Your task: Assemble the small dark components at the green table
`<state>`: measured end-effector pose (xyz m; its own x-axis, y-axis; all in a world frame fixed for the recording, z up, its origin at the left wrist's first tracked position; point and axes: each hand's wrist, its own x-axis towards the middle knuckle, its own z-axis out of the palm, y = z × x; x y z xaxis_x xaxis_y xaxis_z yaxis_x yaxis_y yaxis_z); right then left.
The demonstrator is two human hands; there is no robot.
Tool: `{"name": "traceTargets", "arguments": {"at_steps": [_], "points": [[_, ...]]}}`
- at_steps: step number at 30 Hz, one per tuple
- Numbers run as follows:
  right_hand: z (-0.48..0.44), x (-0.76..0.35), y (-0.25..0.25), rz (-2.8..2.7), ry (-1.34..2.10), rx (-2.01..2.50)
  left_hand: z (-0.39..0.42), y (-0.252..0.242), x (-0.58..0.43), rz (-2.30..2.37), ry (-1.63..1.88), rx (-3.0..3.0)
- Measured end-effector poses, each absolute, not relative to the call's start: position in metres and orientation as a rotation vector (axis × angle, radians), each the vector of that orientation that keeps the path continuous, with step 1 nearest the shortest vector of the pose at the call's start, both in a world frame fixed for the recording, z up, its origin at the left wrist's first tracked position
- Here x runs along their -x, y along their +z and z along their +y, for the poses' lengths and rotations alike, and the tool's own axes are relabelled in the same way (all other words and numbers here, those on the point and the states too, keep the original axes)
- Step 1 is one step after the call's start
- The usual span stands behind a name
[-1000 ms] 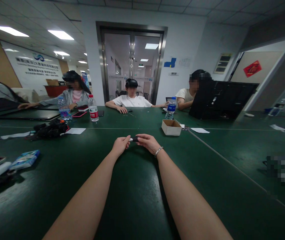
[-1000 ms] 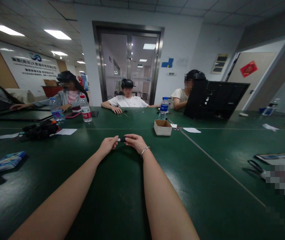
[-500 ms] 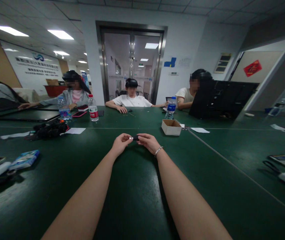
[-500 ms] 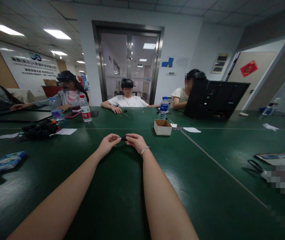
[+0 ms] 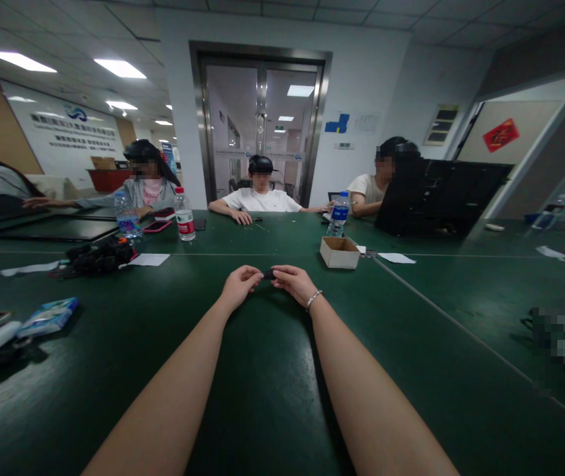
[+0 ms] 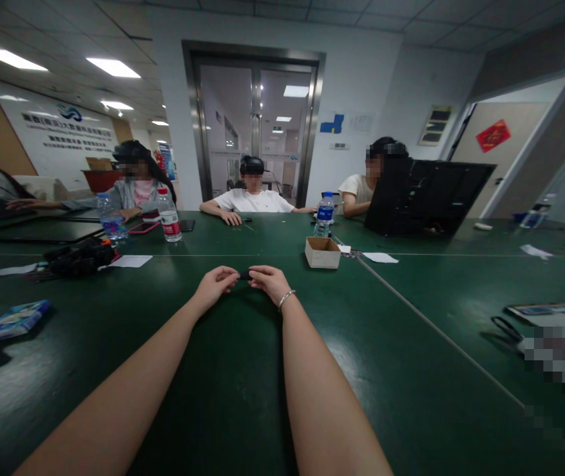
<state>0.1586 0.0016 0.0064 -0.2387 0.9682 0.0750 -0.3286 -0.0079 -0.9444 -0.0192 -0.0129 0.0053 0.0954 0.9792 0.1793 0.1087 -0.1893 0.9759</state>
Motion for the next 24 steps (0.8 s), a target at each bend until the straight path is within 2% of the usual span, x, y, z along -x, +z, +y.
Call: {"name": "traceTargets", "arguments": {"at_steps": [5, 12, 19, 24], "points": [[0.0024, -0.1580, 0.0070, -1.112, 1.503, 0.818, -0.0158, 0.0077, 0.0181, 1.115, 1.263, -1.466], [0.0038, -0.1586, 0.0053, -1.122, 1.510, 0.817, -0.0100, 0.0023, 0.0169, 1.203, 1.132, -1.430], [0.0043, -0.1588, 0.0050, -1.112, 1.516, 0.812, -0.0138, 0.0049, 0.0191, 1.116, 1.270, -1.540], [0.0042, -0.1591, 0.0055, -1.123, 1.518, 0.819, -0.0117, 0.0050, 0.0175, 1.216, 1.128, -1.432]]}}
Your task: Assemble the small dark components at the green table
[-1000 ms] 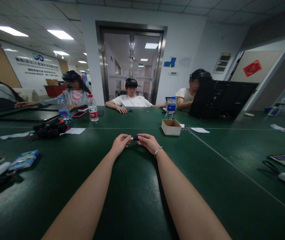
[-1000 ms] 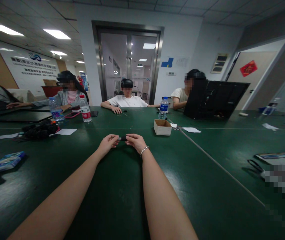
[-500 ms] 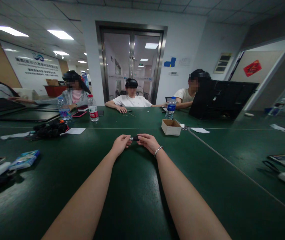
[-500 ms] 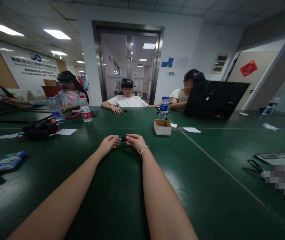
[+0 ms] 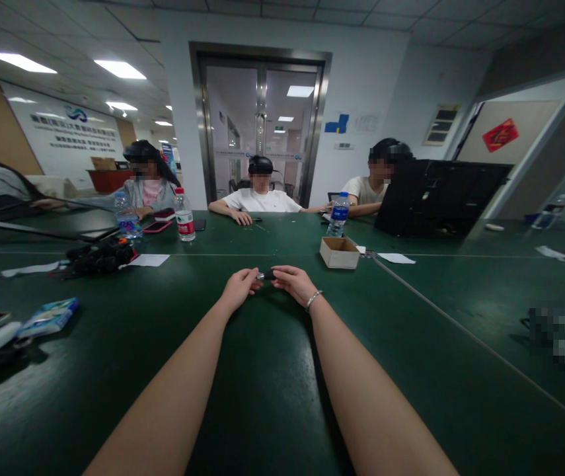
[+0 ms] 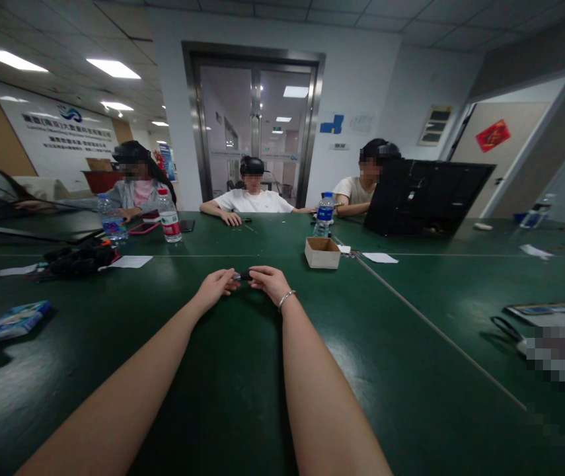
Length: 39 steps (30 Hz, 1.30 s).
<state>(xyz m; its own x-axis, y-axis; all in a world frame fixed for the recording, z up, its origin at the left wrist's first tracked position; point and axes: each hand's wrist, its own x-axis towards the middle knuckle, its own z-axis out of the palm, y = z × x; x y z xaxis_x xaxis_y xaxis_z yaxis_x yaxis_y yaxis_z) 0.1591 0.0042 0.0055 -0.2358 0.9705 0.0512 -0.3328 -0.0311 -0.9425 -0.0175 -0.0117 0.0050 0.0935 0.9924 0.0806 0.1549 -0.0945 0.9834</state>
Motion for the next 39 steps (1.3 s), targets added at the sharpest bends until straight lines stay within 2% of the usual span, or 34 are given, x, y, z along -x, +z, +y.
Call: {"name": "traceTargets", "arguments": {"at_steps": [8, 25, 39], "points": [[0.0041, -0.1593, 0.0061, -1.108, 1.511, 0.826, -0.0116, 0.0045, 0.0195, 1.161, 1.231, -1.494], [0.0031, -0.1582, 0.0072, -1.113, 1.497, 0.856, -0.0168, 0.0072, 0.0151, 1.233, 1.114, -1.535], [0.0014, -0.1571, 0.0085, -1.117, 1.492, 0.846, -0.0157, 0.0041, 0.0147, 1.178, 1.233, -1.599]]}}
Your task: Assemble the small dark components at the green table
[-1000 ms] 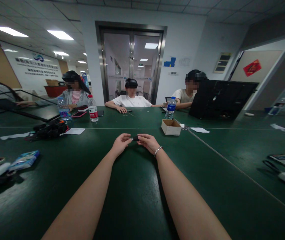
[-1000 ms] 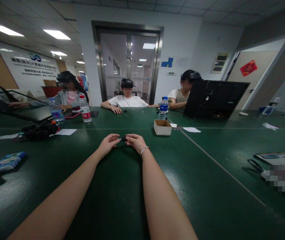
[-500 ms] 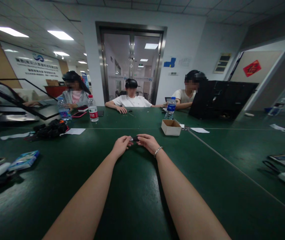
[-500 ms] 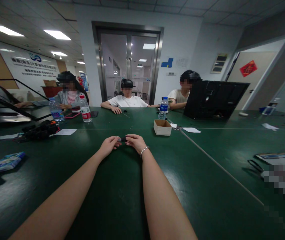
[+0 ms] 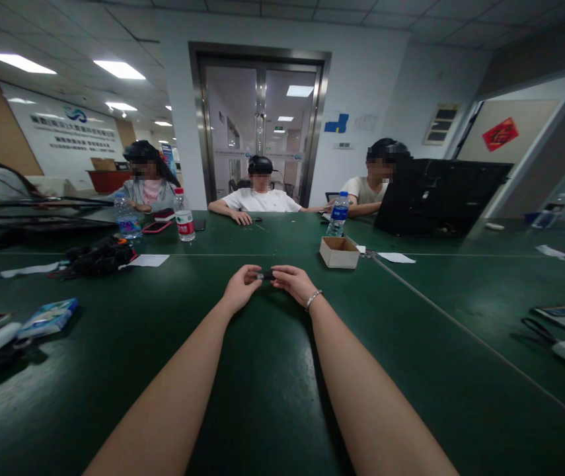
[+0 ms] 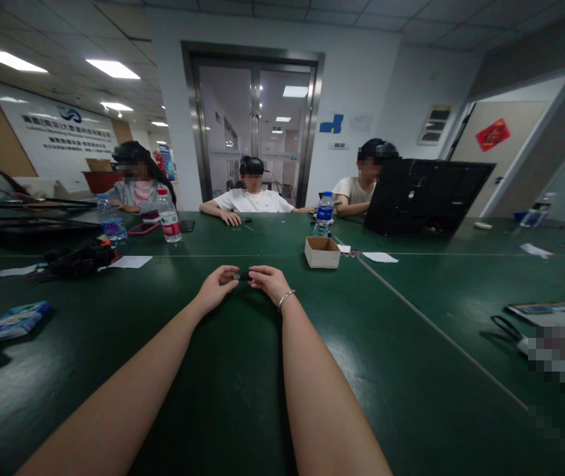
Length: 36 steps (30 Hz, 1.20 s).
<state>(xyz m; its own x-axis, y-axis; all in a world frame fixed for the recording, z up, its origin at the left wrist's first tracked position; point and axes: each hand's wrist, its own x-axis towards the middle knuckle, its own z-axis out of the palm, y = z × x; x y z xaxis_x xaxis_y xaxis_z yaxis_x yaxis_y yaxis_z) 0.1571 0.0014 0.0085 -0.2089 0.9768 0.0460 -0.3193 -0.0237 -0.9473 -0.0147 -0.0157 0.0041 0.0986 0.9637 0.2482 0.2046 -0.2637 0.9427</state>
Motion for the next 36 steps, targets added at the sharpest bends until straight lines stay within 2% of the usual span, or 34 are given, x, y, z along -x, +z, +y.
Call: {"name": "traceTargets", "arguments": {"at_steps": [7, 12, 17, 23, 30, 36], "points": [[0.0008, -0.1576, 0.0082, -1.126, 1.497, 0.838, -0.0124, 0.0021, 0.0151, 1.233, 1.175, -1.541], [0.0013, -0.1574, 0.0082, -1.125, 1.490, 0.840, -0.0129, 0.0037, 0.0164, 1.200, 1.277, -1.537], [0.0015, -0.1578, 0.0080, -1.139, 1.494, 0.838, -0.0091, -0.0003, 0.0181, 1.290, 1.150, -1.548], [0.0021, -0.1583, 0.0071, -1.132, 1.491, 0.842, -0.0115, 0.0012, 0.0175, 1.162, 1.273, -1.612], [0.0017, -0.1589, 0.0079, -1.153, 1.492, 0.850, -0.0153, 0.0056, 0.0159, 1.298, 1.118, -1.596], [0.0007, -0.1582, 0.0087, -1.146, 1.490, 0.858, -0.0106, 0.0006, 0.0160, 1.150, 1.288, -1.642]]}}
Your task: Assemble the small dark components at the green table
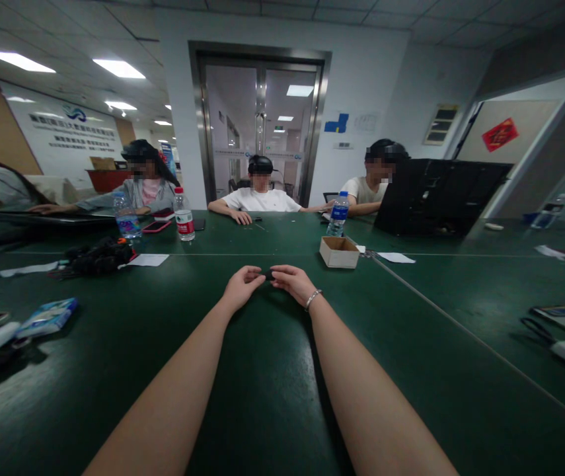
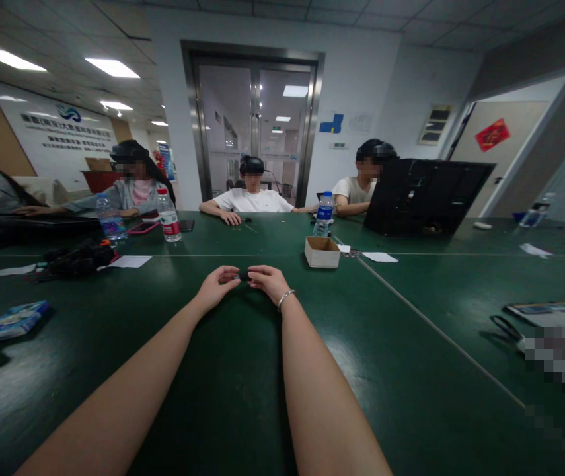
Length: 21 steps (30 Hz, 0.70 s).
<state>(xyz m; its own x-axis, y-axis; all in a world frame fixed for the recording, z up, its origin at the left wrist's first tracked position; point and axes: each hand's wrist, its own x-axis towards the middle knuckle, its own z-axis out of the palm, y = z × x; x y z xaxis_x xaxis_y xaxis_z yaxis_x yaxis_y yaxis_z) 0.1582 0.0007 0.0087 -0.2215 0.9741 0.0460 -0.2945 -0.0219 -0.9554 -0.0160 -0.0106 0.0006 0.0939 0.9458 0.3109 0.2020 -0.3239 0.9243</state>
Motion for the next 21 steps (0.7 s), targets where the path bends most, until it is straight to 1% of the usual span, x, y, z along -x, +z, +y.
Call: {"name": "traceTargets", "arguments": {"at_steps": [6, 12, 18, 21], "points": [[0.0010, -0.1583, 0.0081, -1.163, 1.496, 0.854, -0.0077, -0.0029, 0.0177, 1.312, 1.111, -1.629], [-0.0005, -0.1582, 0.0100, -1.154, 1.488, 0.862, -0.0079, -0.0029, 0.0176, 1.172, 1.290, -1.684], [-0.0012, -0.1575, 0.0112, -1.154, 1.487, 0.864, -0.0049, -0.0087, 0.0166, 1.211, 1.171, -1.615], [-0.0006, -0.1577, 0.0109, -1.152, 1.493, 0.858, -0.0045, -0.0101, 0.0183, 1.179, 1.212, -1.694]]}}
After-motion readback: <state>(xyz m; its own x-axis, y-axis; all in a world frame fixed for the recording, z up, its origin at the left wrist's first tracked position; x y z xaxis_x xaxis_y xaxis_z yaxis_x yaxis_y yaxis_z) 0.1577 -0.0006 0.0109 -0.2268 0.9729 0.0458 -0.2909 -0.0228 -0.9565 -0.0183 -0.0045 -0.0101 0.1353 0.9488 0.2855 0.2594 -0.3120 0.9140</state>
